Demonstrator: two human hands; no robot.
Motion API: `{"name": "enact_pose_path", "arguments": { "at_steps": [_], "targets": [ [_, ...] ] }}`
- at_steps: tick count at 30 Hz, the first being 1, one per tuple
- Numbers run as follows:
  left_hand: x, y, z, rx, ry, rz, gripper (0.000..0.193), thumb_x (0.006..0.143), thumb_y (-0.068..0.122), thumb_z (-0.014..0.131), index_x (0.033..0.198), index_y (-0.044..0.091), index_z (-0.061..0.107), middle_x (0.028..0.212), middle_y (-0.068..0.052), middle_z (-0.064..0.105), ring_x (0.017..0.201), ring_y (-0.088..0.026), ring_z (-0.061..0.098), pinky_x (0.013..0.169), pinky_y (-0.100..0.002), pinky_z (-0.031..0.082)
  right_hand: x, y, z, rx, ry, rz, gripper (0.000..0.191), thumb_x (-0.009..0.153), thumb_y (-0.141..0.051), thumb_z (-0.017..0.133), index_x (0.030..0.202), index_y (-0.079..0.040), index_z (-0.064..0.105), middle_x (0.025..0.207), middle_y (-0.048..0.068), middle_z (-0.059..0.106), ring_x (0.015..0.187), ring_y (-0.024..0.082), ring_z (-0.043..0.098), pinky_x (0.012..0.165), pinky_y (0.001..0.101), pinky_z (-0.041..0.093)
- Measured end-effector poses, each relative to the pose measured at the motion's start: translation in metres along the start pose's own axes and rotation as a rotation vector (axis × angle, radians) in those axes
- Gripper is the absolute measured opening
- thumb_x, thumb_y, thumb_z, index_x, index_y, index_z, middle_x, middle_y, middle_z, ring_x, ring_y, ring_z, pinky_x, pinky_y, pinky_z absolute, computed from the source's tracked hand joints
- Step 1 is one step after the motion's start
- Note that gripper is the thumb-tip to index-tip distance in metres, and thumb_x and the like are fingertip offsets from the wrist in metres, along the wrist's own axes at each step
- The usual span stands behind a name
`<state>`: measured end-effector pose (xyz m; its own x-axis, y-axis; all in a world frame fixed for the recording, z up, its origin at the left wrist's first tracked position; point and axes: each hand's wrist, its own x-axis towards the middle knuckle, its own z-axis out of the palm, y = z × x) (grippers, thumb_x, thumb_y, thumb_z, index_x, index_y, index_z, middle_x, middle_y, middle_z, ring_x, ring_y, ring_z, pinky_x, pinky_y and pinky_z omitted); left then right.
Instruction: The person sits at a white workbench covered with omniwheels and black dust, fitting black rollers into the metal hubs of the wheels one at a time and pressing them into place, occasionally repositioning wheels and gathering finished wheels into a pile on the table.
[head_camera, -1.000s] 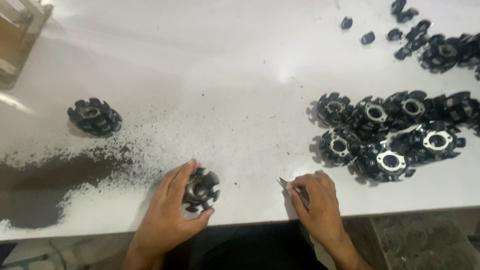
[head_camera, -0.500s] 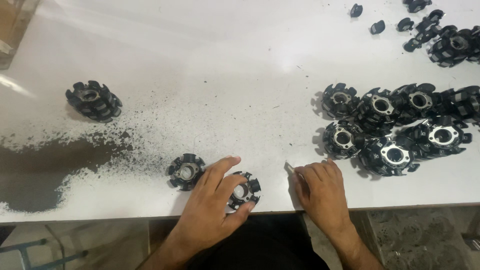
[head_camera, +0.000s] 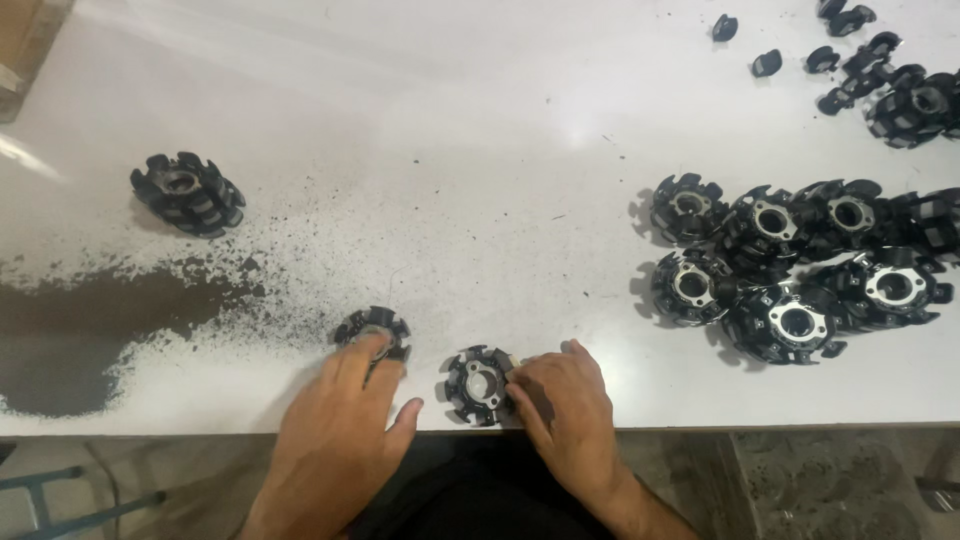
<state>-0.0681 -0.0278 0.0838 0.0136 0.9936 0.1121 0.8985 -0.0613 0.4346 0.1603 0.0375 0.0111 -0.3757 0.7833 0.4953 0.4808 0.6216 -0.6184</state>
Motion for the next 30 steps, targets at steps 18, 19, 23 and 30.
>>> {"name": "enact_pose_path", "arguments": {
  "at_steps": [18, 19, 23, 30],
  "targets": [
    [0.025, 0.017, 0.065, -0.138, 0.057, 0.192, 0.022, 0.079, 0.016, 0.079, 0.094, 0.003, 0.070, 0.122, -0.014, 0.062, 0.107, -0.032, 0.062, 0.086, -0.045, 0.053, -0.025, -0.005, 0.002, 0.142, 0.048, 0.060, 0.031, 0.078, 0.002, 0.076, 0.104, -0.008, 0.061, 0.096, 0.006, 0.073, 0.083, 0.020, 0.073, 0.115, 0.0573, 0.044],
    [0.024, 0.017, 0.066, -0.136, 0.059, 0.183, 0.019, 0.080, 0.015, 0.079, 0.093, 0.003, 0.071, 0.121, -0.013, 0.063, 0.108, -0.031, 0.062, 0.087, -0.045, 0.053, -0.024, -0.006, 0.002, 0.121, 0.041, 0.070, 0.032, 0.077, 0.002, 0.076, 0.103, -0.008, 0.062, 0.095, 0.006, 0.073, 0.080, 0.019, 0.073, 0.114, 0.0579, 0.043],
    [0.018, 0.016, 0.073, -0.184, 0.086, 0.160, 0.018, 0.079, 0.016, 0.079, 0.092, 0.005, 0.072, 0.125, -0.012, 0.063, 0.111, -0.030, 0.059, 0.094, -0.047, 0.049, -0.020, -0.008, 0.001, 0.037, 0.050, 0.011, 0.031, 0.076, 0.000, 0.078, 0.102, -0.008, 0.064, 0.095, 0.006, 0.071, 0.088, 0.024, 0.071, 0.113, 0.0573, 0.044],
    [0.012, 0.016, 0.084, -0.298, 0.209, 0.128, 0.016, 0.080, 0.013, 0.079, 0.094, 0.009, 0.073, 0.130, -0.011, 0.062, 0.126, -0.032, 0.053, 0.105, -0.048, 0.043, -0.016, -0.008, -0.002, 0.070, 0.025, 0.007, 0.028, 0.078, 0.000, 0.078, 0.102, -0.008, 0.066, 0.094, 0.005, 0.072, 0.086, 0.022, 0.073, 0.114, 0.0553, 0.046]
  ]
}}
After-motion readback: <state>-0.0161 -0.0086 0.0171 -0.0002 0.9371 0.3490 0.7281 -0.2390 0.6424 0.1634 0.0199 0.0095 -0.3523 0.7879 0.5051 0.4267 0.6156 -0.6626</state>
